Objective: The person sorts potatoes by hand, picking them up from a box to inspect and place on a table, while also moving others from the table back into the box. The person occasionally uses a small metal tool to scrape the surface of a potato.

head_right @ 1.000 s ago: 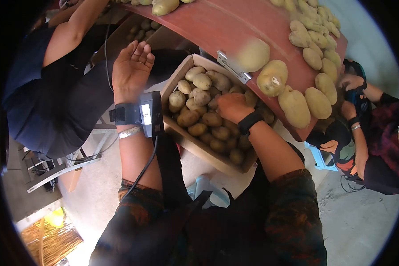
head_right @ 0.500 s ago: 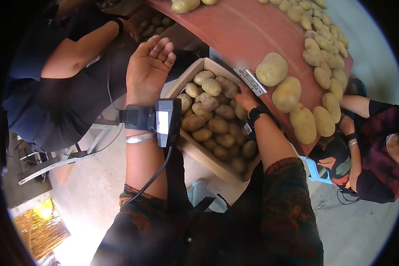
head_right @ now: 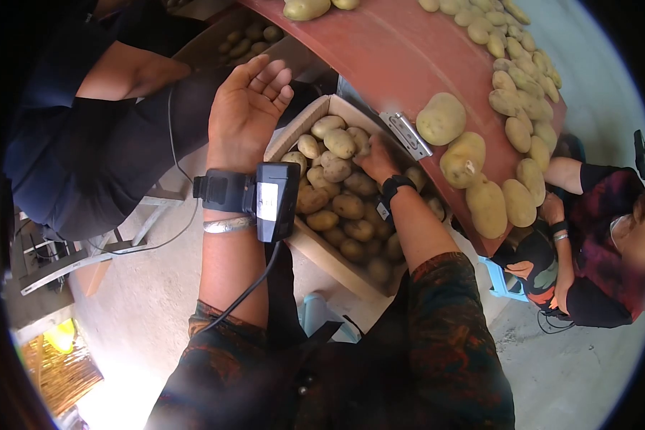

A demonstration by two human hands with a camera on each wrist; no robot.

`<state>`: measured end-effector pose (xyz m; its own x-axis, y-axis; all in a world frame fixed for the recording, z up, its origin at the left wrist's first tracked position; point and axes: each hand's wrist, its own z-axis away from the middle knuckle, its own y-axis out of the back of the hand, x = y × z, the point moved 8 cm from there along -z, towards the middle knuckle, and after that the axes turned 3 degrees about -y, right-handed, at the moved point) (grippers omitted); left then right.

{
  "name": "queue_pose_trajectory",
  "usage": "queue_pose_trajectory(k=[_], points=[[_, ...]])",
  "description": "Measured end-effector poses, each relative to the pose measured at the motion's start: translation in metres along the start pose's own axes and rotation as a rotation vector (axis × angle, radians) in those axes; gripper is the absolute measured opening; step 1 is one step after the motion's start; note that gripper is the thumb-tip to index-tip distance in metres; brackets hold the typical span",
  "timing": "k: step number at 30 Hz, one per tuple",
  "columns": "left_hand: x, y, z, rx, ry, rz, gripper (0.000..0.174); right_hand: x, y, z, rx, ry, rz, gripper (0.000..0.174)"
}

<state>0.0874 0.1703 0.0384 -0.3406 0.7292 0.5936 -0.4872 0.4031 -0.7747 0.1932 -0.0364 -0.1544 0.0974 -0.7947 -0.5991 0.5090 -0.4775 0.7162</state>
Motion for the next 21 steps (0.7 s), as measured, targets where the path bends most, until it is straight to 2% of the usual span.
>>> queue_pose_trajectory(k=[2,4,5,7,11,13,14,16,17,18,19,21], points=[[0.000,-0.002,0.000,-0.007,-0.002,-0.004,0.024,0.013,-0.011,-0.009,0.018,0.008,-0.086,0.069],[0.002,-0.004,0.002,-0.009,-0.001,-0.020,0.024,0.021,-0.013,-0.021,0.159,0.110,0.021,0.070],[0.002,-0.005,0.002,-0.012,0.004,-0.042,0.025,0.022,-0.013,-0.024,0.157,0.117,0.025,0.070],[0.004,-0.006,0.002,-0.011,-0.004,-0.036,0.026,0.018,-0.009,-0.017,0.073,0.003,-0.077,0.066],[0.005,-0.006,-0.002,-0.029,0.000,-0.036,0.026,-0.013,0.010,-0.001,0.104,-0.036,-0.098,0.060],[0.004,-0.007,0.000,-0.029,0.007,-0.031,0.027,-0.030,0.016,0.018,0.012,-0.148,-0.409,0.056],[0.004,-0.008,0.001,-0.029,0.015,-0.030,0.027,-0.045,0.026,0.028,0.018,-0.140,-0.407,0.056],[0.002,-0.006,0.001,-0.043,0.016,-0.038,0.027,-0.081,0.037,0.051,-0.095,-0.055,-0.523,0.050],[0.001,-0.006,0.001,-0.049,0.022,-0.049,0.027,-0.091,0.045,0.060,-0.086,-0.045,-0.520,0.050],[0.001,-0.008,0.001,-0.061,0.014,-0.046,0.027,-0.108,0.053,0.071,-0.114,0.070,-0.601,0.047],[0.001,-0.005,0.002,-0.019,0.013,-0.135,0.027,-0.124,0.061,0.081,-0.143,0.185,-0.681,0.043],[-0.001,-0.002,0.003,0.000,0.001,-0.305,0.026,-0.136,0.078,0.096,-0.135,0.230,-0.763,0.041]])
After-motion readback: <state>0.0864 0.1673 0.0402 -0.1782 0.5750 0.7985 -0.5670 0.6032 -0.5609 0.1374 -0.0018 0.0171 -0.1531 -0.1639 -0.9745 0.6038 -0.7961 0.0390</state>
